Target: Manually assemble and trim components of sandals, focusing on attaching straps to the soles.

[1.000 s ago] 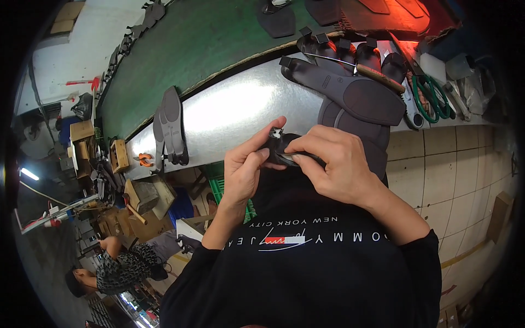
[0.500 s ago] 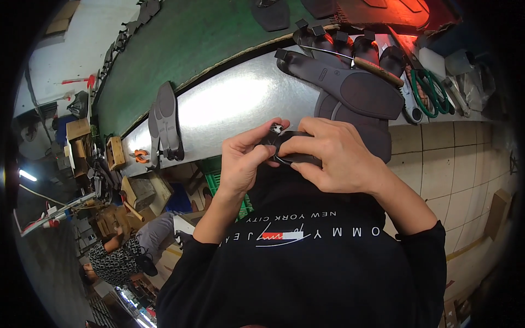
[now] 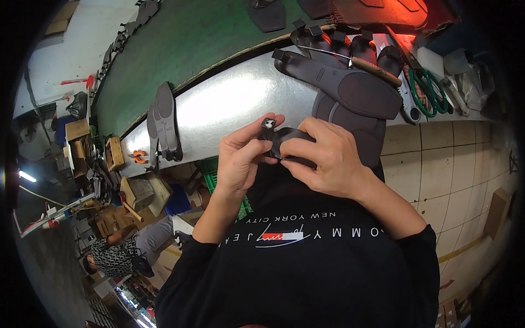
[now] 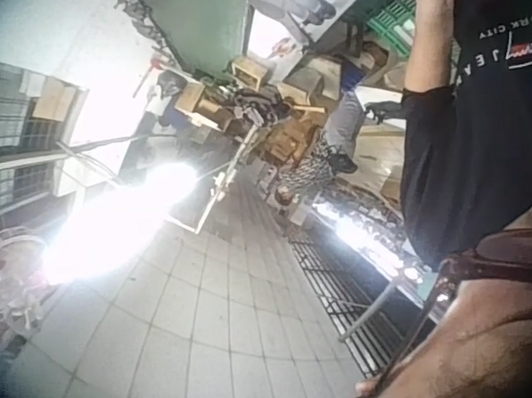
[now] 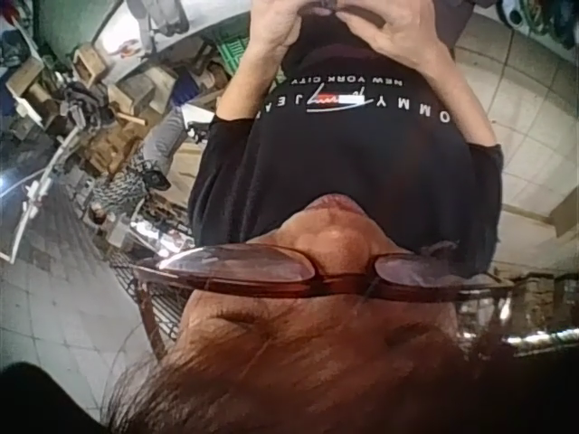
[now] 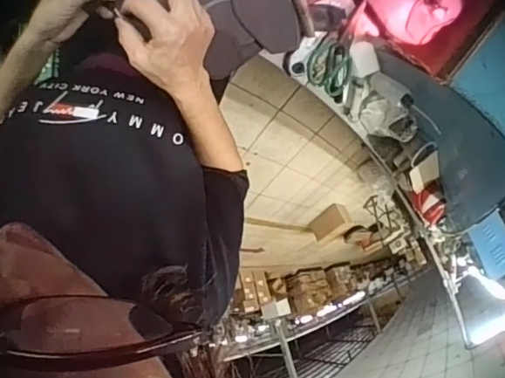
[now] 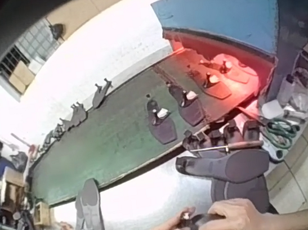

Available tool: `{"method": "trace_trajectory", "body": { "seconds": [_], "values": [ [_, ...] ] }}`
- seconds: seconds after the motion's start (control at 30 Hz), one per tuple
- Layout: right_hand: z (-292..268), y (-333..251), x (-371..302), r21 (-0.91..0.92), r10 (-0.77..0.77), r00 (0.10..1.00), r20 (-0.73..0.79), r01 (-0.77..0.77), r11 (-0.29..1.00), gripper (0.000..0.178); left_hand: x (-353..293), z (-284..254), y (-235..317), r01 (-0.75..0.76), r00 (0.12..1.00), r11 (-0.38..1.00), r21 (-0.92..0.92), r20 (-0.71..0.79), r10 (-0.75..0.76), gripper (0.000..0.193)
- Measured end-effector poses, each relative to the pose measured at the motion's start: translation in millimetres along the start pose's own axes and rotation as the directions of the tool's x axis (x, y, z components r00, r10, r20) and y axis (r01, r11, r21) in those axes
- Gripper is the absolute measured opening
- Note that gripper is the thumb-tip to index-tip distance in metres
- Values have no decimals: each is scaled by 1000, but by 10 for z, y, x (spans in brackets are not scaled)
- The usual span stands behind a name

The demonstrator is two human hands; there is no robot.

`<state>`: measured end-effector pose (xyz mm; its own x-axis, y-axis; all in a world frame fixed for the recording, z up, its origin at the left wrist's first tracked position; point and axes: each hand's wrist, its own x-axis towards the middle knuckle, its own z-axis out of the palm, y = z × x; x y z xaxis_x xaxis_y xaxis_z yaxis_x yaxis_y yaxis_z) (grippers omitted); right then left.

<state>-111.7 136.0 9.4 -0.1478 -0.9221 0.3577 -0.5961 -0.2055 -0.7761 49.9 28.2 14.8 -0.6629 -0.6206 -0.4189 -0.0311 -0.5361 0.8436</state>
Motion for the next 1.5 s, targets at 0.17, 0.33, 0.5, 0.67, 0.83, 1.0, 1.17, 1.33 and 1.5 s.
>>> {"method": "trace_trajectory", "body": {
  "seconds": [0.17,0.33,0.5,0.67,0.83,1.0,1.17,1.33,1.5],
  "values": [
    [-56,-56,-11,-60,-80,997,3,80,995,23,-20,7,112,68,995,963,-259,92,-45,55],
    [-4,-124,-27,-6,48,997,-68,-48,999,25,-21,-106,29,147,986,989,-25,86,-145,50],
    [12,-44,-96,30,102,995,-3,-102,994,16,-39,-163,19,235,952,970,56,187,-241,35],
    [29,-50,-115,15,135,991,5,-135,991,18,-86,-95,20,138,970,964,226,164,-177,28],
    [88,-38,-173,59,166,986,16,-166,984,18,-77,-110,-128,65,981,946,317,151,-118,21],
    [97,-82,-201,205,328,944,43,-330,921,18,-73,-134,-197,73,989,943,323,101,-111,15],
    [78,-24,-199,187,295,951,93,-308,933,17,-11,-143,-202,173,979,946,274,53,-194,12],
    [-28,-73,-57,280,389,890,238,-446,850,10,-74,-92,-104,132,987,952,276,51,-152,14],
    [-159,-81,275,290,317,823,472,-484,826,6,-138,-199,-21,14,1000,976,216,18,-19,9]
  ]
}}
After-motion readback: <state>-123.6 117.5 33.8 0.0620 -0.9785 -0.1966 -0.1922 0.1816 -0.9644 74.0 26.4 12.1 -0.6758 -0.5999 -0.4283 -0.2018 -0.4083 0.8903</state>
